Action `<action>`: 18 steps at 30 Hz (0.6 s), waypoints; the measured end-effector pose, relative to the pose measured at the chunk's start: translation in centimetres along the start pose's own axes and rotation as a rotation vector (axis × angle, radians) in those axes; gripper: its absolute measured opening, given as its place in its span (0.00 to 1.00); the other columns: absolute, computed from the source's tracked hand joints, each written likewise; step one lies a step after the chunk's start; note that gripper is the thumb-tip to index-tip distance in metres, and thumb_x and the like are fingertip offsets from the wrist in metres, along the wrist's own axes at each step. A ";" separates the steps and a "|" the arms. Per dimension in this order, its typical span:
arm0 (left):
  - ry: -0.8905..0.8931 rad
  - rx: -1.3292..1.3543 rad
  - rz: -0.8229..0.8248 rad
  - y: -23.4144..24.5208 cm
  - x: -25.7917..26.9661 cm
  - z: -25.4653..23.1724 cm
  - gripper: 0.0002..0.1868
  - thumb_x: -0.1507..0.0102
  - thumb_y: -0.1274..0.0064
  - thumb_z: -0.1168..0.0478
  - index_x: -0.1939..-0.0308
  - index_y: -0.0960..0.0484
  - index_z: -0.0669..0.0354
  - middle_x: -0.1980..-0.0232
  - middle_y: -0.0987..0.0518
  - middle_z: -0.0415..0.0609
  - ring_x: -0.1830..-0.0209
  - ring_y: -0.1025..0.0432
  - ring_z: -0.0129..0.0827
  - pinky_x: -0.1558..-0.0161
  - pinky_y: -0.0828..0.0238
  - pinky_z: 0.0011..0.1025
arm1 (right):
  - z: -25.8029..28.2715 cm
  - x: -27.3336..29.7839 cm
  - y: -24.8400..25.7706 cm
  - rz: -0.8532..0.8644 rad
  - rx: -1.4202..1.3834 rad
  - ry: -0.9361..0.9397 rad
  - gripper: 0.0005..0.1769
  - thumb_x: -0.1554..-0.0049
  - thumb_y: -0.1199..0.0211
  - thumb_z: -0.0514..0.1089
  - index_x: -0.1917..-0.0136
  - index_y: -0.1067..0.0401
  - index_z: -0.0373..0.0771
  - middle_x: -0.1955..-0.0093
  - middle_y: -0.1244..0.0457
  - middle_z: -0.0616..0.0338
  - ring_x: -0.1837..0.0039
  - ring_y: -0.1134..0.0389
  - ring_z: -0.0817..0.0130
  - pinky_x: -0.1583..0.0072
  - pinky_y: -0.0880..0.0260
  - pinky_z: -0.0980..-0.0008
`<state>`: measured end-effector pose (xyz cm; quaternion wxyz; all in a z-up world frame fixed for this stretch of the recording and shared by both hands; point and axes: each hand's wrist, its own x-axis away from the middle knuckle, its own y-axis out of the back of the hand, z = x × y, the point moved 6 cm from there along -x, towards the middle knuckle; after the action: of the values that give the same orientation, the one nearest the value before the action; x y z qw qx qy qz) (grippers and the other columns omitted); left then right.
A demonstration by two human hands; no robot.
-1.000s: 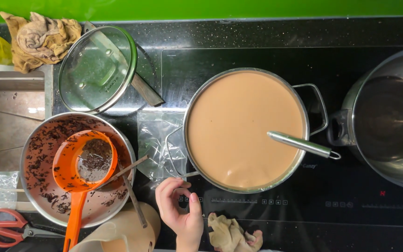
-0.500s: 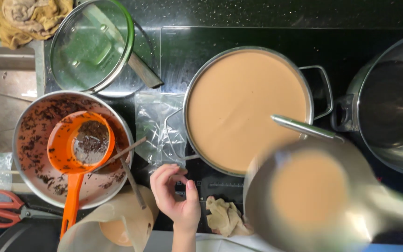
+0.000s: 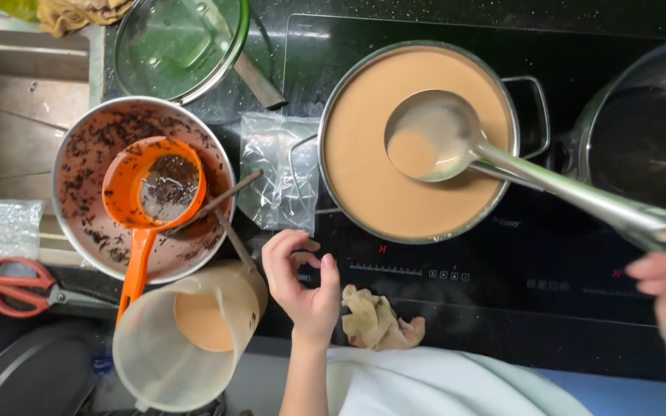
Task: The person holds a can of condensed milk over a pot on the induction cooktop and scrapes the remaining milk out with a can spoon, then stirs the pot's liquid. They open a second can, scrape it into the pot as well, stir with a whisk and ladle, and set the empty cans by the sink.
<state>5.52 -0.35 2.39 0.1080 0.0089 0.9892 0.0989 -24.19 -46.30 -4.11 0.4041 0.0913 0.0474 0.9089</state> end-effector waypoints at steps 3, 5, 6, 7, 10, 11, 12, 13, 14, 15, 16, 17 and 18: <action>-0.008 -0.002 -0.008 0.4 0.4 -0.3 0.19 0.39 0.43 0.71 0.44 0.26 0.65 0.41 0.30 0.52 0.55 0.28 0.30 0.61 0.27 0.22 | 2.2 0.8 -3.7 0.220 0.116 0.094 0.24 0.20 0.53 0.49 0.47 0.30 0.26 0.57 0.32 0.42 0.57 0.27 0.59 0.52 0.25 0.67; -0.010 -0.002 -0.016 0.6 0.7 -0.6 0.19 0.39 0.43 0.71 0.45 0.26 0.65 0.41 0.29 0.52 0.56 0.28 0.30 0.61 0.27 0.22 | 6.2 1.1 -6.6 0.267 0.250 0.183 0.23 0.26 0.53 0.49 0.46 0.30 0.25 0.56 0.31 0.42 0.58 0.26 0.58 0.53 0.25 0.67; -0.009 -0.002 -0.019 0.7 0.9 -0.7 0.19 0.39 0.43 0.71 0.45 0.26 0.65 0.41 0.29 0.52 0.56 0.28 0.30 0.62 0.26 0.22 | 8.3 1.4 -8.3 0.310 0.386 0.268 0.23 0.32 0.52 0.49 0.45 0.29 0.24 0.54 0.31 0.41 0.60 0.25 0.57 0.54 0.24 0.68; -0.011 -0.001 -0.024 0.8 0.9 -1.0 0.19 0.39 0.43 0.71 0.45 0.26 0.65 0.41 0.29 0.52 0.56 0.28 0.30 0.62 0.26 0.22 | 9.3 0.2 -7.5 0.313 0.385 0.273 0.23 0.32 0.52 0.49 0.45 0.29 0.24 0.54 0.31 0.41 0.60 0.25 0.57 0.54 0.24 0.68; -0.009 -0.048 -0.006 0.9 1.2 -1.8 0.19 0.40 0.41 0.70 0.46 0.25 0.64 0.42 0.29 0.52 0.57 0.28 0.30 0.63 0.27 0.22 | 9.8 1.4 -9.9 0.992 0.482 0.195 0.18 0.39 0.42 0.43 0.46 0.22 0.24 0.53 0.29 0.47 0.52 0.24 0.57 0.50 0.22 0.66; 0.001 -0.052 0.005 0.8 1.3 -2.0 0.19 0.40 0.41 0.70 0.46 0.25 0.64 0.41 0.28 0.52 0.57 0.28 0.29 0.63 0.27 0.22 | 10.7 2.4 -10.5 0.830 0.563 0.421 0.16 0.42 0.38 0.42 0.47 0.23 0.27 0.54 0.29 0.50 0.53 0.24 0.61 0.50 0.23 0.67; 0.010 -0.055 0.015 0.7 1.4 -2.1 0.19 0.40 0.41 0.70 0.46 0.25 0.63 0.41 0.28 0.52 0.58 0.27 0.29 0.63 0.27 0.23 | 11.8 3.7 -11.1 0.653 0.635 0.638 0.14 0.45 0.34 0.40 0.49 0.24 0.29 0.54 0.29 0.53 0.53 0.24 0.64 0.51 0.25 0.68; 0.005 -0.059 0.010 0.7 1.5 -2.4 0.19 0.40 0.41 0.70 0.46 0.25 0.63 0.41 0.28 0.52 0.58 0.27 0.29 0.63 0.27 0.23 | 13.6 3.9 -12.7 0.655 0.629 0.644 0.14 0.45 0.34 0.40 0.49 0.24 0.29 0.54 0.29 0.53 0.53 0.24 0.64 0.51 0.25 0.68; -0.005 -0.069 0.018 0.7 1.5 -2.6 0.19 0.41 0.40 0.71 0.46 0.25 0.63 0.42 0.28 0.52 0.59 0.27 0.29 0.63 0.28 0.23 | 16.0 4.9 -14.7 0.693 0.623 0.829 0.11 0.47 0.32 0.39 0.51 0.24 0.34 0.54 0.29 0.52 0.53 0.24 0.62 0.51 0.23 0.67; -0.014 -0.080 0.028 0.7 1.7 -2.9 0.20 0.42 0.40 0.71 0.46 0.25 0.62 0.42 0.27 0.51 0.59 0.28 0.29 0.63 0.28 0.23 | 18.3 6.2 -16.4 0.727 0.612 1.012 0.09 0.49 0.30 0.38 0.54 0.24 0.39 0.54 0.30 0.51 0.52 0.25 0.60 0.52 0.22 0.67; -0.017 -0.085 0.024 0.8 1.8 -3.1 0.20 0.42 0.40 0.71 0.46 0.25 0.62 0.42 0.27 0.51 0.59 0.28 0.29 0.63 0.28 0.23 | 19.3 6.2 -17.5 0.728 0.605 1.016 0.09 0.49 0.30 0.38 0.54 0.24 0.39 0.54 0.30 0.51 0.52 0.25 0.60 0.52 0.22 0.67; -0.017 -0.090 0.036 0.8 2.0 -3.2 0.20 0.42 0.40 0.71 0.47 0.25 0.62 0.43 0.27 0.51 0.60 0.28 0.28 0.63 0.29 0.23 | 20.5 6.5 -18.5 0.740 0.572 1.064 0.10 0.49 0.30 0.38 0.53 0.25 0.38 0.52 0.30 0.49 0.52 0.25 0.59 0.52 0.22 0.68; -0.017 -0.095 0.049 0.8 2.1 -3.3 0.20 0.42 0.40 0.71 0.47 0.25 0.62 0.43 0.27 0.51 0.60 0.28 0.28 0.64 0.29 0.23 | 21.6 6.7 -19.4 0.751 0.538 1.111 0.11 0.49 0.30 0.38 0.52 0.26 0.38 0.51 0.31 0.46 0.53 0.25 0.59 0.52 0.22 0.68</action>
<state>2.75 -0.14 5.28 0.1141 0.0288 0.9819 0.1481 -10.06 -28.04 14.81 -0.0559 -0.2778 0.4333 0.8556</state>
